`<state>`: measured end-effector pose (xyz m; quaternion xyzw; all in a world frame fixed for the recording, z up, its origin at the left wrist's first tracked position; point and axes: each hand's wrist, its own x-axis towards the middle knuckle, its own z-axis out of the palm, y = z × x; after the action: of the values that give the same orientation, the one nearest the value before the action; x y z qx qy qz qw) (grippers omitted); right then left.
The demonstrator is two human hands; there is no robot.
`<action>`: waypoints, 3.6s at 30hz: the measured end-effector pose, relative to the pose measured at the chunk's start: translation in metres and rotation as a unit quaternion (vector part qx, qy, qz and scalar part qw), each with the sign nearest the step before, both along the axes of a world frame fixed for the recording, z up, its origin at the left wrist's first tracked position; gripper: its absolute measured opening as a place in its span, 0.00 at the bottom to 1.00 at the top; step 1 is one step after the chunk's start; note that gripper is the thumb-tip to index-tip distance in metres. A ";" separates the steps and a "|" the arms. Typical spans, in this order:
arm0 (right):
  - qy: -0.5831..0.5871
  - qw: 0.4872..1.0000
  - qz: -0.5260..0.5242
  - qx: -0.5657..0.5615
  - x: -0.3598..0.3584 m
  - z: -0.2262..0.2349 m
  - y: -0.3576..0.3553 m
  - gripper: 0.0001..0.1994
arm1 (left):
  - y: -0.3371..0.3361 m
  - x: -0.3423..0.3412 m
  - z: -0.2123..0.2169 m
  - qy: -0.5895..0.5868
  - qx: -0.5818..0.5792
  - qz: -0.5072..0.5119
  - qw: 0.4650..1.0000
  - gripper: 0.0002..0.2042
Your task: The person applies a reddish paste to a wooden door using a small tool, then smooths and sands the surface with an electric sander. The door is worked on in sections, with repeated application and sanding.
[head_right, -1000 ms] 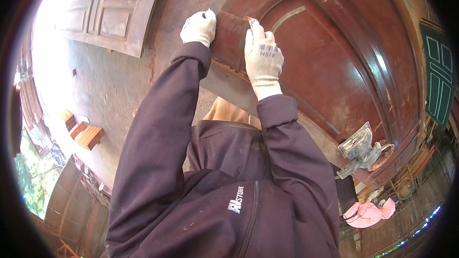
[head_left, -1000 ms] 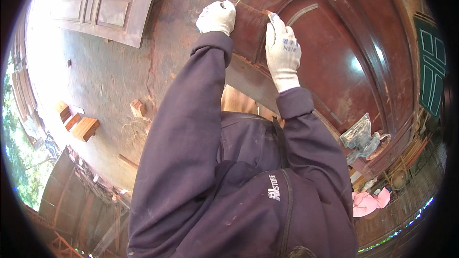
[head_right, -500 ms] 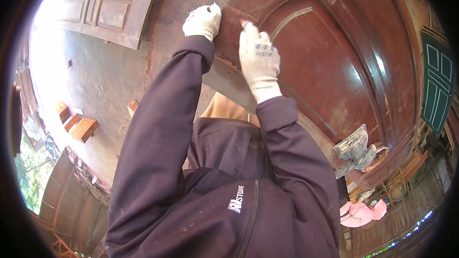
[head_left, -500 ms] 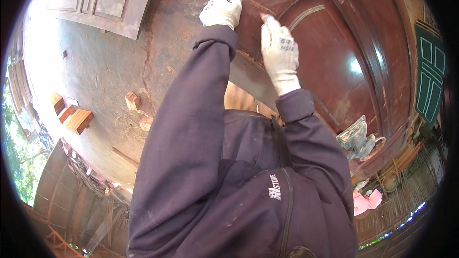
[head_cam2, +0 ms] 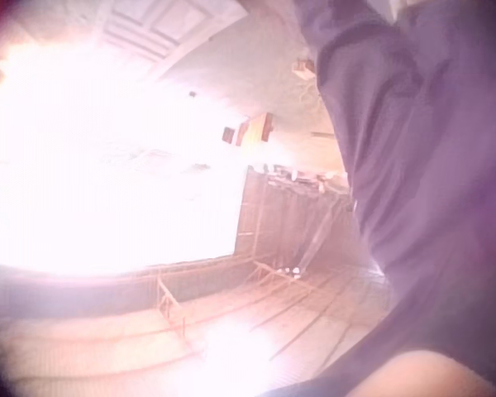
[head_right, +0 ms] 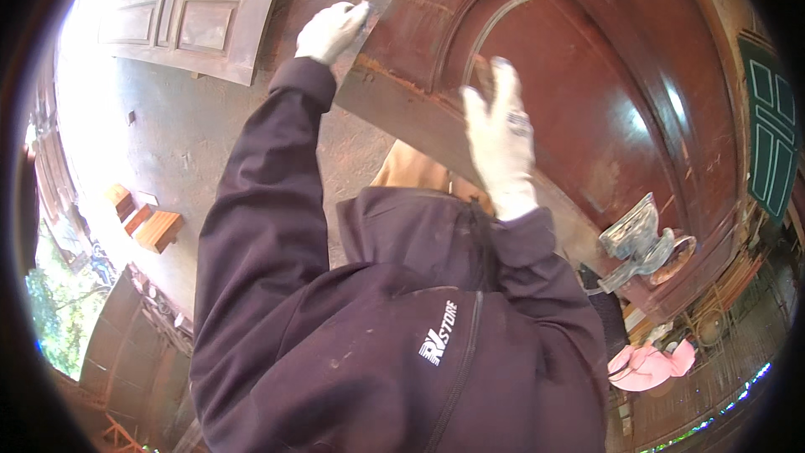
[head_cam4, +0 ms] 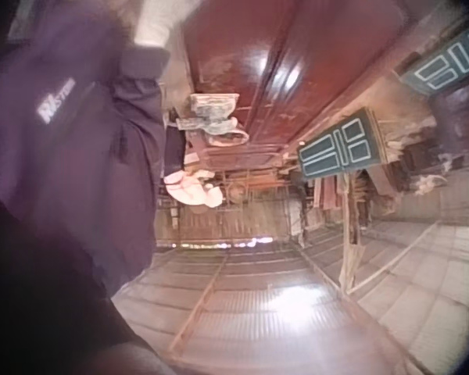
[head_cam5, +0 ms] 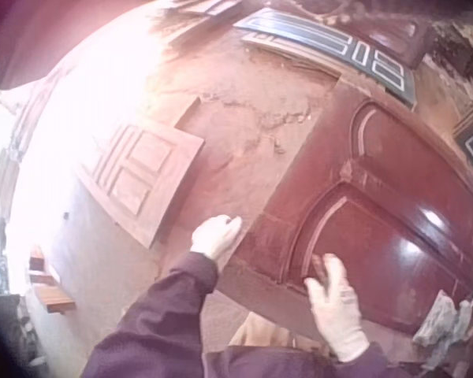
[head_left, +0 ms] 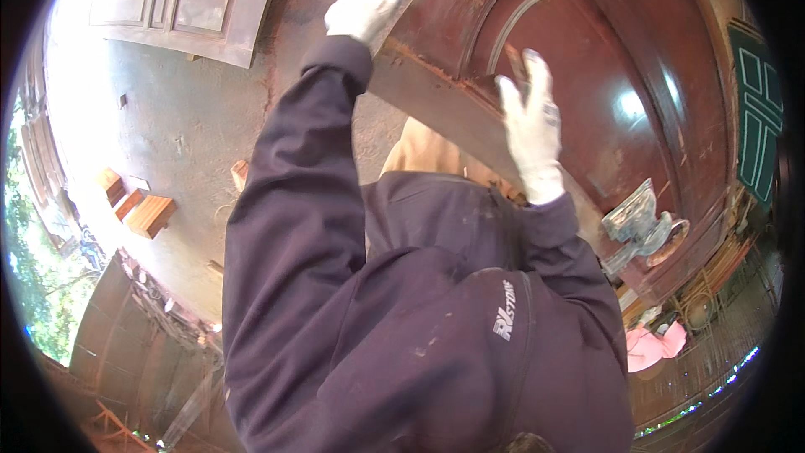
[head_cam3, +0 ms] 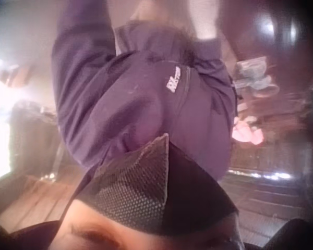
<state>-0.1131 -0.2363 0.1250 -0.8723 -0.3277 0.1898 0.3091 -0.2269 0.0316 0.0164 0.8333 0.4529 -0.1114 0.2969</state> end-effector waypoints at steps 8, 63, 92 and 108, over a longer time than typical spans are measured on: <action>-0.038 0.992 -0.103 -0.065 0.012 -0.024 -0.165 0.16 | -0.109 -0.129 0.043 -0.114 0.177 0.087 0.974 0.28; -0.309 0.911 0.242 -0.126 -0.084 -0.104 -0.038 0.22 | -0.119 -0.050 -0.045 -0.255 0.038 0.588 0.767 0.27; -0.245 0.935 0.208 -0.152 -0.096 -0.095 -0.038 0.18 | -0.120 -0.050 -0.054 -0.245 0.070 0.557 0.790 0.24; -0.252 0.939 0.186 -0.143 -0.088 -0.076 -0.026 0.22 | -0.120 -0.051 -0.057 -0.289 0.071 0.558 0.775 0.25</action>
<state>-0.2016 -0.2626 0.0494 -0.8502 -0.5206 0.0628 0.0476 -0.2776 -0.0879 -0.0410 0.4460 0.7377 0.3527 0.3639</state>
